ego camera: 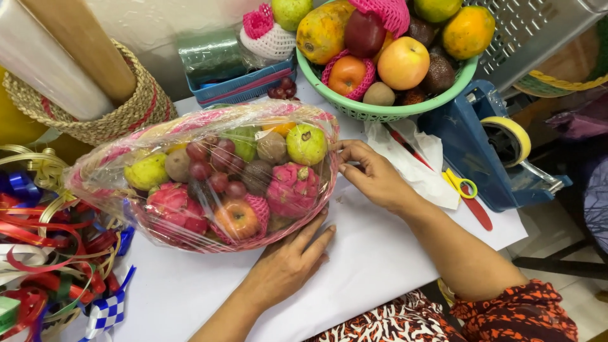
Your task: The person wraps a fruit basket with clear plastic film, smoothing the surface and securing the edges with tape. They adjust the basket position and repeatedly smooth the film to remove wrinkles.
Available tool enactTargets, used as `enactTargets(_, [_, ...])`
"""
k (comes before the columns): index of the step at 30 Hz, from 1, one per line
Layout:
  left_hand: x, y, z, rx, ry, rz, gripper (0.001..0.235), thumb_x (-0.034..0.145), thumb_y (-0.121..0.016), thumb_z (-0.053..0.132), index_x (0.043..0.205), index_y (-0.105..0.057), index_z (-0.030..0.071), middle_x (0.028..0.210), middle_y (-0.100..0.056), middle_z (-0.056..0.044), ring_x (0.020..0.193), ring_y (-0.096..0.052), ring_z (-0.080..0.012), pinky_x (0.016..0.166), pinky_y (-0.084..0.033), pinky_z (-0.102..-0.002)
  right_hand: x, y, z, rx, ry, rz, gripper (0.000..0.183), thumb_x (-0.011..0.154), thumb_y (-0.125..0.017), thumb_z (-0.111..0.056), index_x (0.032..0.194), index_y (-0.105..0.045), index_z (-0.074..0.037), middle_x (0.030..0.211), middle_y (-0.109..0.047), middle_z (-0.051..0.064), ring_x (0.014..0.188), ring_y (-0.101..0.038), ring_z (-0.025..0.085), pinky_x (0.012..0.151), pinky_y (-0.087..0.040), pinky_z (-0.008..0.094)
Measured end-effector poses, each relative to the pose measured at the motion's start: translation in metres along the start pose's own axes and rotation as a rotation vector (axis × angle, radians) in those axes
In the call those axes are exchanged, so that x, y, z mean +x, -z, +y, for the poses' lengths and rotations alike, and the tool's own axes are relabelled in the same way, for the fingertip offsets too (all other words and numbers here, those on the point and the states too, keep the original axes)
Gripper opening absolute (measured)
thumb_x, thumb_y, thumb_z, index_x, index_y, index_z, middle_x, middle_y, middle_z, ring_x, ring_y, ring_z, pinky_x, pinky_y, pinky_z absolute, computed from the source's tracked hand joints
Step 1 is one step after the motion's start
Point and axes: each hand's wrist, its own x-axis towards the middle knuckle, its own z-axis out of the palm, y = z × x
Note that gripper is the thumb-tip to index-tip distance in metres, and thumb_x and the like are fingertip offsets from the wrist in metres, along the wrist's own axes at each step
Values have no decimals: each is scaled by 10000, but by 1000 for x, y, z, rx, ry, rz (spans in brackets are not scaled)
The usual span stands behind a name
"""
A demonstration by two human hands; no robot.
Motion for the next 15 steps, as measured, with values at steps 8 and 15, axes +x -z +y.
enactTargets(8, [10,-2,7,-101,8,-1,487,993,-686,173,1427,-537,9,1618,-359,-232,1378,-550,-381,1024,-510,-480,-1,-4,-15,-109,-84,73,80,919,-574,-147,934,-653,-142,1308,-650,12,1181,-608,142,922,-483,292])
enactTargets(15, [15,-14,10,-128,83,10,633,967,-731,215,1514,-464,43,1630,-328,-231,1463,-434,-405,1111,-451,-531,0,-6,-7,-49,-20,94,84,929,-583,-133,953,-662,-122,1247,-669,41,1147,-638,157,954,-507,303])
